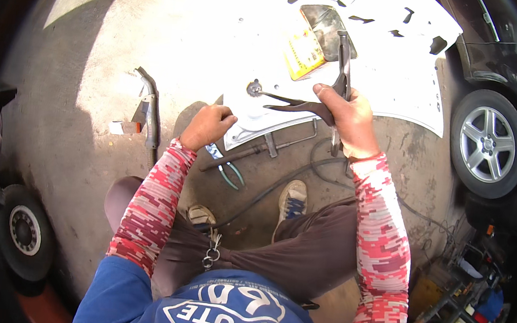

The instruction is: The person is repairing a white car part, likely a bumper, using pliers and a welding tool. They are seen adjusting and welding the part while sitting on the floor.

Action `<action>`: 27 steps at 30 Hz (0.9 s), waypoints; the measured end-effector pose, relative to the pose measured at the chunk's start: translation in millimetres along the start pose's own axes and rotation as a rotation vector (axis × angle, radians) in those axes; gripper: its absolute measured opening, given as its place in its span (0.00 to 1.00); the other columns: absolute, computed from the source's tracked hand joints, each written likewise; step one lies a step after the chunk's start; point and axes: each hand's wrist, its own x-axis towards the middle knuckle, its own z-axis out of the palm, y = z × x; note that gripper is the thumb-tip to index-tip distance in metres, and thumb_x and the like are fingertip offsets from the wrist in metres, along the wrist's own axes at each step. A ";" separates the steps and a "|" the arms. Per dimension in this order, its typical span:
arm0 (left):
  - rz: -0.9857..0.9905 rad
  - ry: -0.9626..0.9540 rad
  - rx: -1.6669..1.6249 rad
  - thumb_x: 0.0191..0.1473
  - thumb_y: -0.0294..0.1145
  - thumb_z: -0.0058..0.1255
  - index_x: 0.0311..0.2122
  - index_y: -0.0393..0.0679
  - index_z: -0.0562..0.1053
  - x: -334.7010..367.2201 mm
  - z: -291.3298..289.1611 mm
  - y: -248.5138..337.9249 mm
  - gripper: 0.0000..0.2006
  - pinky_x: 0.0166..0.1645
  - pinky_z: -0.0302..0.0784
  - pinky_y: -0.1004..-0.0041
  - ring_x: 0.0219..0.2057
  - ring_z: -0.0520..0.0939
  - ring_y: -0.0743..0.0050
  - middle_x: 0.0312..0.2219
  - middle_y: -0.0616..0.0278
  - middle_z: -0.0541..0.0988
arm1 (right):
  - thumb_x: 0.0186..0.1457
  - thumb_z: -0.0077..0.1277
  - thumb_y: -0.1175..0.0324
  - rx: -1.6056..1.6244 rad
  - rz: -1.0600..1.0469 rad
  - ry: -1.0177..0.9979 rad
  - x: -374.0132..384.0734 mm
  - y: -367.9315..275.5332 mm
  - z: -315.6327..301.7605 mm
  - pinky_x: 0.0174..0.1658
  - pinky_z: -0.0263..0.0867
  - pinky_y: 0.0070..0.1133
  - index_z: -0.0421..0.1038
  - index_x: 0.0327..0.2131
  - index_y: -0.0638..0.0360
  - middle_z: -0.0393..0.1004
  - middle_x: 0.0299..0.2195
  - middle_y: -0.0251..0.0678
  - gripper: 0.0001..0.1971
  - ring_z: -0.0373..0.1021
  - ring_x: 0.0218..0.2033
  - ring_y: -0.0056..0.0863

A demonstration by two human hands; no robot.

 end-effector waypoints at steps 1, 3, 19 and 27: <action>-0.032 -0.076 0.041 0.59 0.39 0.55 0.42 0.36 0.82 -6.0 22.6 -2.8 0.16 0.48 0.80 0.55 0.39 0.86 0.43 0.37 0.41 0.85 | 0.61 0.62 0.52 0.018 0.014 -0.007 3.9 1.2 -10.8 0.26 0.65 0.16 0.76 0.40 0.61 0.71 0.24 0.23 0.19 0.67 0.22 0.12; -0.115 -0.176 0.107 0.58 0.39 0.56 0.42 0.38 0.82 -10.4 65.4 -8.4 0.15 0.49 0.80 0.54 0.42 0.85 0.43 0.39 0.42 0.85 | 0.64 0.54 0.44 0.077 0.056 -0.010 17.0 2.4 -27.8 0.26 0.65 0.17 0.71 0.35 0.50 0.65 0.21 0.20 0.19 0.64 0.19 0.13; -0.257 -0.096 0.188 0.65 0.42 0.45 0.39 0.36 0.73 -67.9 139.1 14.4 0.16 0.43 0.79 0.51 0.34 0.85 0.43 0.29 0.42 0.81 | 0.66 0.51 0.39 0.394 -0.348 -0.204 14.5 23.7 -57.4 0.34 0.70 0.16 0.71 0.33 0.49 0.68 0.24 0.23 0.23 0.71 0.26 0.14; 0.024 0.676 0.153 0.65 0.37 0.51 0.40 0.37 0.73 -12.2 84.0 66.7 0.12 0.38 0.80 0.54 0.31 0.85 0.42 0.23 0.43 0.79 | 0.72 0.48 0.54 0.672 -0.218 -0.038 -11.6 13.3 -71.1 0.25 0.66 0.18 0.67 0.39 0.49 0.64 0.23 0.20 0.12 0.66 0.22 0.14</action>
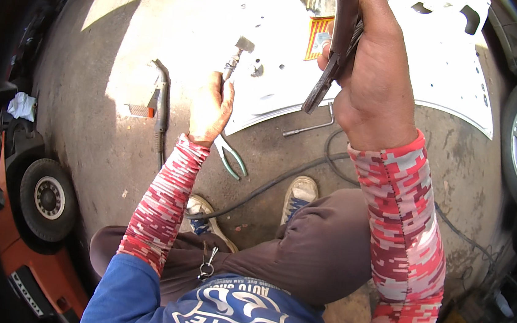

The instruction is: The person is repairing a white car part, likely a bumper, using pliers and a welding tool. They are seen adjusting and welding the part while sitting on the floor.

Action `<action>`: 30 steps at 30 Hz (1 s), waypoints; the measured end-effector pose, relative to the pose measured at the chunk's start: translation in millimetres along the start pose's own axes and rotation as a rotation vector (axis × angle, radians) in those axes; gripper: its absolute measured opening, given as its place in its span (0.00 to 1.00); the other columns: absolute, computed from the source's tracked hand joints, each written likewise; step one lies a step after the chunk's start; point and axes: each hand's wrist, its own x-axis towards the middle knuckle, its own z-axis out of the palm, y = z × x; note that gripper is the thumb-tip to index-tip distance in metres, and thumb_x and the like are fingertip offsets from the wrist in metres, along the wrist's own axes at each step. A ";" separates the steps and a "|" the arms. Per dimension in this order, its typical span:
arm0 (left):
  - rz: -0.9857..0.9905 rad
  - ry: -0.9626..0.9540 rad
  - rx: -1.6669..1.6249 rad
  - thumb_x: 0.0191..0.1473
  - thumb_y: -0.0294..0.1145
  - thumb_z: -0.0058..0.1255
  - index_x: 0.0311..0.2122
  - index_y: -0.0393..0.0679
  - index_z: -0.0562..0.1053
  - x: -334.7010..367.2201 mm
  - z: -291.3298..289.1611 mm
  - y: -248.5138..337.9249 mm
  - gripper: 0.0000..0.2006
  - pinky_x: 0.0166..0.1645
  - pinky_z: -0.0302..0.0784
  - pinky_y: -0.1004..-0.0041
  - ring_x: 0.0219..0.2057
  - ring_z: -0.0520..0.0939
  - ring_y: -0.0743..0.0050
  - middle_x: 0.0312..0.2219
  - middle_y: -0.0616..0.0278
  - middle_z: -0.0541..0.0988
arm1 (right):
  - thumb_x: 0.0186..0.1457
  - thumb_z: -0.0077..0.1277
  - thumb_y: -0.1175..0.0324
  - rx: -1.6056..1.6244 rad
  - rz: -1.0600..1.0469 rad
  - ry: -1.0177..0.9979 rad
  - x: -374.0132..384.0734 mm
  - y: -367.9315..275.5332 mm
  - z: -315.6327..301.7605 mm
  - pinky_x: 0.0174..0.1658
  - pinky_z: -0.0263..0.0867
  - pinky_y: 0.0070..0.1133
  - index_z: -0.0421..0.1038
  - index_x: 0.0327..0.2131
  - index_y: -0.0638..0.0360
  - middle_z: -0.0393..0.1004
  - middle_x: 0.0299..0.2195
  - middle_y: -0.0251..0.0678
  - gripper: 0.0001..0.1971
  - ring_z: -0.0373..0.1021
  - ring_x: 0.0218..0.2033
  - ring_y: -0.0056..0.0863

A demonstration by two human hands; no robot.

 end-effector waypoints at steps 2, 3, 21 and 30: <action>0.187 0.189 0.078 0.66 0.35 0.50 0.41 0.39 0.72 5.2 9.8 -5.9 0.09 0.35 0.77 0.53 0.26 0.82 0.41 0.22 0.45 0.77 | 0.72 0.43 0.46 -0.176 0.000 -0.090 -0.2 -0.4 -3.7 0.30 0.70 0.18 0.70 0.39 0.49 0.66 0.24 0.22 0.18 0.69 0.24 0.13; 0.311 0.314 0.107 0.66 0.34 0.50 0.42 0.40 0.71 6.4 16.8 -9.6 0.08 0.33 0.75 0.52 0.24 0.80 0.40 0.21 0.46 0.76 | 0.72 0.40 0.43 -0.263 -0.003 -0.135 -0.2 -0.4 -5.5 0.33 0.72 0.18 0.71 0.39 0.50 0.66 0.25 0.22 0.22 0.70 0.25 0.13; -0.136 -0.259 0.154 0.65 0.44 0.50 0.37 0.37 0.76 -5.5 19.9 -49.4 0.18 0.41 0.80 0.50 0.34 0.86 0.37 0.28 0.41 0.82 | 0.56 0.63 0.43 -0.475 0.053 -0.103 1.3 22.8 -17.3 0.32 0.62 0.11 0.76 0.39 0.64 0.72 0.28 0.26 0.28 0.68 0.29 0.12; -0.773 -0.794 -0.470 0.71 0.51 0.42 0.52 0.38 0.74 -108.3 33.5 -42.4 0.24 0.35 0.77 0.71 0.32 0.81 0.73 0.35 0.60 0.78 | 0.42 0.65 0.51 -1.700 0.039 -0.902 50.1 110.8 -23.4 0.45 0.74 0.33 0.80 0.39 0.62 0.82 0.33 0.50 0.25 0.80 0.38 0.45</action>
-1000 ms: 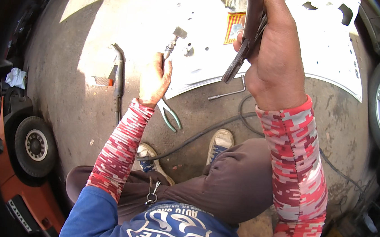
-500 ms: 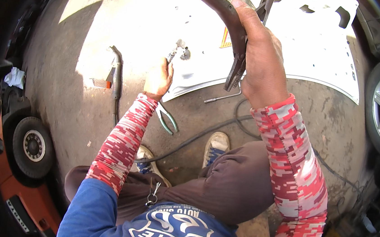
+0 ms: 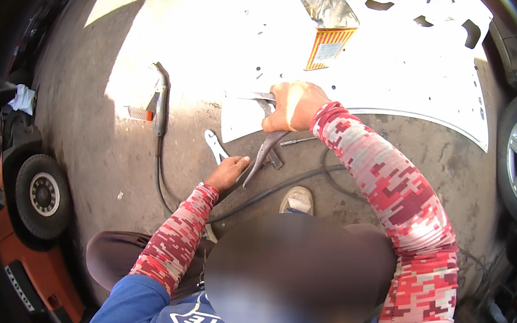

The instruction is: The person is repairing a white car part, likely a bumper, using pliers and a welding tool. They are seen adjusting and welding the part while sitting on the floor.

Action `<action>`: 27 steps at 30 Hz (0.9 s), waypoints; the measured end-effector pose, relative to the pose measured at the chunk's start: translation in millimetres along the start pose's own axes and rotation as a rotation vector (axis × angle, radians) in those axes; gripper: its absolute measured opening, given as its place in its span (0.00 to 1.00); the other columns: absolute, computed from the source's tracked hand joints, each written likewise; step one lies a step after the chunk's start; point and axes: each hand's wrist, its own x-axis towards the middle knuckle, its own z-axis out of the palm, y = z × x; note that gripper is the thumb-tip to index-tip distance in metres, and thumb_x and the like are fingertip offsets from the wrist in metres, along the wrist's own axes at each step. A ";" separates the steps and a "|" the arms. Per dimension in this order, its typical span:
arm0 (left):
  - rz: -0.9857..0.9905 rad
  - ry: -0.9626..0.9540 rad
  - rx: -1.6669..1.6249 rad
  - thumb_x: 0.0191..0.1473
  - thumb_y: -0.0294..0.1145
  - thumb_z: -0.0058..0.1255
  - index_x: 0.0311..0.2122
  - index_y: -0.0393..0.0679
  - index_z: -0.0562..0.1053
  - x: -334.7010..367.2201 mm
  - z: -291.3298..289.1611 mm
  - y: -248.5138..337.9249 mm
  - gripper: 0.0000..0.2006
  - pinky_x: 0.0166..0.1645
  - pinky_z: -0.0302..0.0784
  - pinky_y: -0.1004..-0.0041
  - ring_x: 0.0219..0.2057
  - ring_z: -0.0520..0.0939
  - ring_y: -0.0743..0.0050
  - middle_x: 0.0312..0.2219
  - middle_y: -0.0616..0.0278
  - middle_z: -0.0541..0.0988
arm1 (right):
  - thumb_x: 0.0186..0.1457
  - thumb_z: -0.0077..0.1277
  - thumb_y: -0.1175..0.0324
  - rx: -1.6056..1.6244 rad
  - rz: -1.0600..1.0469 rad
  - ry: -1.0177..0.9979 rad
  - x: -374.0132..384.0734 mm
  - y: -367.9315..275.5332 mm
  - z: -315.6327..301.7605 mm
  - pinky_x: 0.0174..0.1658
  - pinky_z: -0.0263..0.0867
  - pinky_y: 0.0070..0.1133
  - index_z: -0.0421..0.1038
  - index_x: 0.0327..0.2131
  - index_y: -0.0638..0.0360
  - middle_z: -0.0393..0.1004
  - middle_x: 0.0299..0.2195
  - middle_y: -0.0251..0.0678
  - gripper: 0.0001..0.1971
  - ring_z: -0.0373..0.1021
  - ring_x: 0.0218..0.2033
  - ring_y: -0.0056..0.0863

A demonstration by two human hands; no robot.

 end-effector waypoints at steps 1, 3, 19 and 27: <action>0.039 0.056 -0.044 0.71 0.53 0.41 0.54 0.38 0.74 -1.6 -9.6 2.9 0.26 0.39 0.78 0.70 0.36 0.82 0.71 0.39 0.58 0.79 | 0.39 0.65 0.52 -0.148 -0.032 -0.164 12.0 -0.7 13.5 0.44 0.75 0.33 0.79 0.37 0.63 0.82 0.32 0.48 0.25 0.80 0.36 0.45; 0.067 0.178 -0.203 0.71 0.58 0.35 0.58 0.39 0.73 -5.5 -34.8 14.0 0.31 0.51 0.77 0.65 0.48 0.81 0.67 0.46 0.55 0.79 | 0.38 0.66 0.52 -0.301 -0.180 -0.333 25.8 -4.0 41.4 0.44 0.75 0.34 0.80 0.37 0.61 0.83 0.32 0.46 0.25 0.80 0.37 0.45; 0.168 0.542 0.221 0.66 0.44 0.54 0.43 0.32 0.80 -21.6 -61.1 31.6 0.20 0.33 0.73 0.65 0.26 0.76 0.74 0.22 0.55 0.78 | 0.69 0.52 0.58 1.731 0.012 -0.079 54.6 -3.2 161.1 0.56 0.68 0.25 0.64 0.62 0.59 0.72 0.52 0.37 0.24 0.72 0.54 0.28; 0.225 0.537 0.273 0.67 0.44 0.54 0.43 0.33 0.79 25.9 -75.6 40.1 0.19 0.30 0.68 0.71 0.25 0.71 0.81 0.21 0.68 0.74 | 0.68 0.55 0.59 1.961 -0.132 -0.476 103.1 9.5 178.7 0.59 0.65 0.27 0.70 0.59 0.51 0.76 0.53 0.29 0.20 0.72 0.56 0.24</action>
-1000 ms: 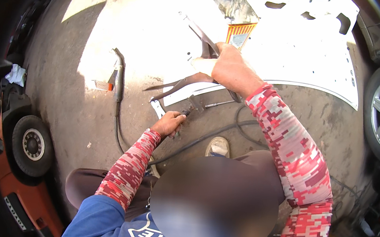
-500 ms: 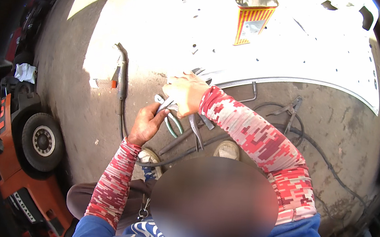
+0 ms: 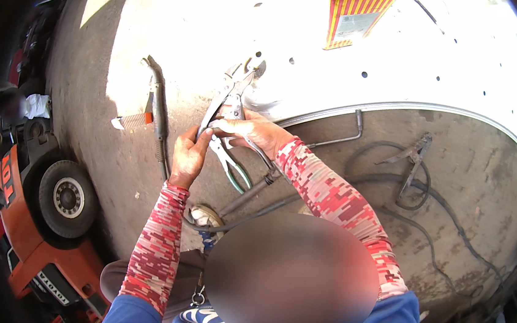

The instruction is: The person is repairing a white car part, likely a bumper, using pliers and a welding tool. They are seen adjusting and welding the part while sitting on the floor.

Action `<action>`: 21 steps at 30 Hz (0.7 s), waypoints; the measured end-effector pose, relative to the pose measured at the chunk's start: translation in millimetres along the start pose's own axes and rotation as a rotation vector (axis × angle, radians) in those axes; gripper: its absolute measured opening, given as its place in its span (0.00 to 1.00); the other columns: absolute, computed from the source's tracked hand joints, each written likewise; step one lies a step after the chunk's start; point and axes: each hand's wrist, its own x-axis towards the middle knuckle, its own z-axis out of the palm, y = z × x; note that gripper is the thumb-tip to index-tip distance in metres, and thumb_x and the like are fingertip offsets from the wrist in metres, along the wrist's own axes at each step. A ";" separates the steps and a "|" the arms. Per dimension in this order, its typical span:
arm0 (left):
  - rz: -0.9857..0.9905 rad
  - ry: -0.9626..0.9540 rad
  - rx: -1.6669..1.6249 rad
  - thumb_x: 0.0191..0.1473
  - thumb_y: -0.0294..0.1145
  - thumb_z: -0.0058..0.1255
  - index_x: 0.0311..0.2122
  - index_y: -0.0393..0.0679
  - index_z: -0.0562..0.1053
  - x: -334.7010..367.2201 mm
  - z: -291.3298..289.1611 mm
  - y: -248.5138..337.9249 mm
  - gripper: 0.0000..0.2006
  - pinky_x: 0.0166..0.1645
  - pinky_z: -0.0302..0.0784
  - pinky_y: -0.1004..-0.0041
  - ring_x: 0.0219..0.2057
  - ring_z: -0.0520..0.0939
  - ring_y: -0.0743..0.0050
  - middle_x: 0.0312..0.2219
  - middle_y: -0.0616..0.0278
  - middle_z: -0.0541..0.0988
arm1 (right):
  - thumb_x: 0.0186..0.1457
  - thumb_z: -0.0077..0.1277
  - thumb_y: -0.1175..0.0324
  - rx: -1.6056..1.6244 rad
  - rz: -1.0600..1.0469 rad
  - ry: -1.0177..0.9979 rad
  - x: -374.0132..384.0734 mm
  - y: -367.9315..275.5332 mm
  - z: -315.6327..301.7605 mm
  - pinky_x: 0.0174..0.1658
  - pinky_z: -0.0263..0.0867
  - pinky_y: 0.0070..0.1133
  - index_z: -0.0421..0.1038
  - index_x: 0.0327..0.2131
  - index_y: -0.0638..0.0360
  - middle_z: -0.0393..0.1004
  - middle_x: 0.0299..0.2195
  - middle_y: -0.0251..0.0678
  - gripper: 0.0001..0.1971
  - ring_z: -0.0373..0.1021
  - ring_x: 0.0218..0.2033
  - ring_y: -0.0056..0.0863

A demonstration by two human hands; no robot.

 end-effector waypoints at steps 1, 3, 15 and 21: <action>0.027 0.003 -0.001 0.67 0.43 0.54 0.43 0.33 0.79 3.0 -1.1 -1.2 0.19 0.30 0.69 0.70 0.25 0.71 0.80 0.21 0.67 0.74 | 0.68 0.55 0.61 0.049 0.001 -0.029 8.0 6.1 -0.2 0.58 0.66 0.27 0.69 0.61 0.50 0.75 0.54 0.29 0.21 0.72 0.55 0.24; 0.064 -0.013 0.031 0.66 0.42 0.55 0.43 0.34 0.79 10.2 -3.8 -3.4 0.17 0.31 0.70 0.68 0.25 0.72 0.79 0.21 0.64 0.75 | 0.67 0.56 0.62 0.191 -0.049 -0.074 19.4 20.2 -1.8 0.57 0.66 0.28 0.67 0.62 0.50 0.74 0.54 0.29 0.22 0.71 0.54 0.24; 0.160 -0.084 0.049 0.64 0.42 0.56 0.49 0.39 0.79 41.1 -2.7 -1.2 0.17 0.33 0.78 0.64 0.26 0.86 0.60 0.25 0.50 0.82 | 0.72 0.49 0.54 0.536 -0.275 0.137 63.7 56.7 -1.6 0.54 0.69 0.31 0.69 0.55 0.54 0.75 0.49 0.35 0.18 0.72 0.49 0.29; -0.026 -0.206 0.023 0.71 0.47 0.47 0.59 0.39 0.74 37.6 3.4 -8.5 0.24 0.48 0.77 0.65 0.41 0.84 0.65 0.38 0.51 0.85 | 0.72 0.48 0.53 0.638 -0.307 0.272 71.1 56.9 0.7 0.49 0.73 0.29 0.69 0.56 0.55 0.78 0.44 0.36 0.19 0.75 0.45 0.29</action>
